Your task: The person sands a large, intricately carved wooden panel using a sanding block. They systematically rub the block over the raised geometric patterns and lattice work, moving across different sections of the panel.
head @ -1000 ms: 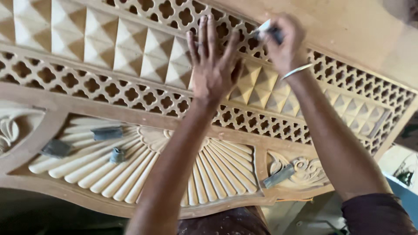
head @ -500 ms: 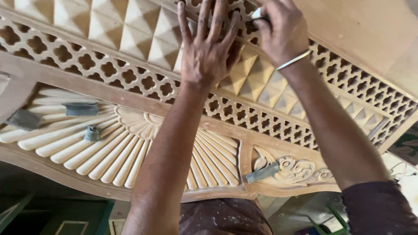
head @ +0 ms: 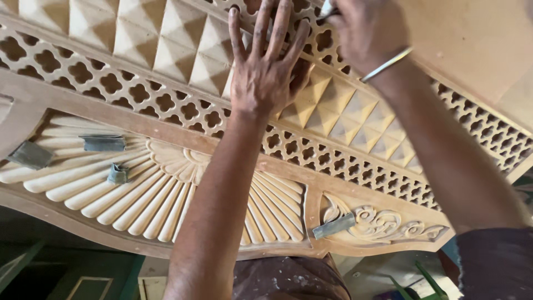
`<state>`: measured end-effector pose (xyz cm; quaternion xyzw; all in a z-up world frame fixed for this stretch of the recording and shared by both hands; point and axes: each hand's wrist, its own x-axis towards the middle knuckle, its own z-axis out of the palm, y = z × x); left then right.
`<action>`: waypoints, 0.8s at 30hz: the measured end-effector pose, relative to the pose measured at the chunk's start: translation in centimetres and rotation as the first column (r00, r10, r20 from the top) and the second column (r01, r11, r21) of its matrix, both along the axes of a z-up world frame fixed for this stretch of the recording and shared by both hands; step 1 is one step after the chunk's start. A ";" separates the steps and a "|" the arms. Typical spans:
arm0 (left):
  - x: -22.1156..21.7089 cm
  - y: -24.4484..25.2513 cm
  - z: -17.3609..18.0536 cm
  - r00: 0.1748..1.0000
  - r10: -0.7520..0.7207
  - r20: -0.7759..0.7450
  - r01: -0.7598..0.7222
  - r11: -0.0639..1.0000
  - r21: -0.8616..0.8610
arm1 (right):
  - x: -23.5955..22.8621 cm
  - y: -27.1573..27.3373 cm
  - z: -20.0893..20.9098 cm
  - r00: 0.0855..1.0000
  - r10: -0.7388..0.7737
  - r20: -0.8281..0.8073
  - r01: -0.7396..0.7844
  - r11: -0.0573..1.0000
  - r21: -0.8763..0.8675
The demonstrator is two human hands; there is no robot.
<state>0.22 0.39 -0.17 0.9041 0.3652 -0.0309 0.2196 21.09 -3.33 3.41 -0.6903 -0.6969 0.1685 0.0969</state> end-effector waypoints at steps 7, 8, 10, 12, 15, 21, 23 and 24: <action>0.0 0.2 -0.1 0.999 -0.011 -0.031 0.009 0.999 -0.041 | 1.3 -0.2 -0.4 0.962 0.261 0.086 -0.270 0.954 0.133; 0.1 0.0 -0.1 0.999 -0.009 -0.037 0.007 0.999 -0.043 | 1.6 -0.1 -0.4 0.961 0.277 0.020 -0.278 0.955 0.105; 0.2 -0.2 0.1 0.999 -0.001 -0.046 -0.001 0.999 -0.054 | 2.2 0.4 -0.3 0.949 0.297 -0.108 -0.293 0.955 0.054; 0.3 0.1 0.3 0.998 -0.003 -0.062 0.000 0.999 -0.053 | 2.8 1.2 0.0 0.833 0.110 -0.543 -0.191 0.977 -0.095; 0.2 0.1 0.3 0.996 -0.008 -0.089 0.002 0.998 -0.066 | 3.1 1.4 -0.4 0.900 0.117 -0.420 -0.173 0.980 -0.099; 0.0 0.0 0.3 0.998 -0.010 -0.058 0.007 0.999 -0.054 | 3.0 -0.8 -0.7 0.949 0.080 -0.303 -0.078 0.997 0.020; 0.0 0.0 0.3 0.998 -0.007 -0.063 0.005 1.000 -0.023 | 3.0 -1.5 0.1 0.948 0.007 -0.319 0.003 1.000 0.029; 0.0 -0.1 0.3 0.998 -0.007 -0.058 0.006 1.000 -0.021 | 2.9 -2.0 0.7 0.962 0.008 -0.274 0.010 0.998 0.065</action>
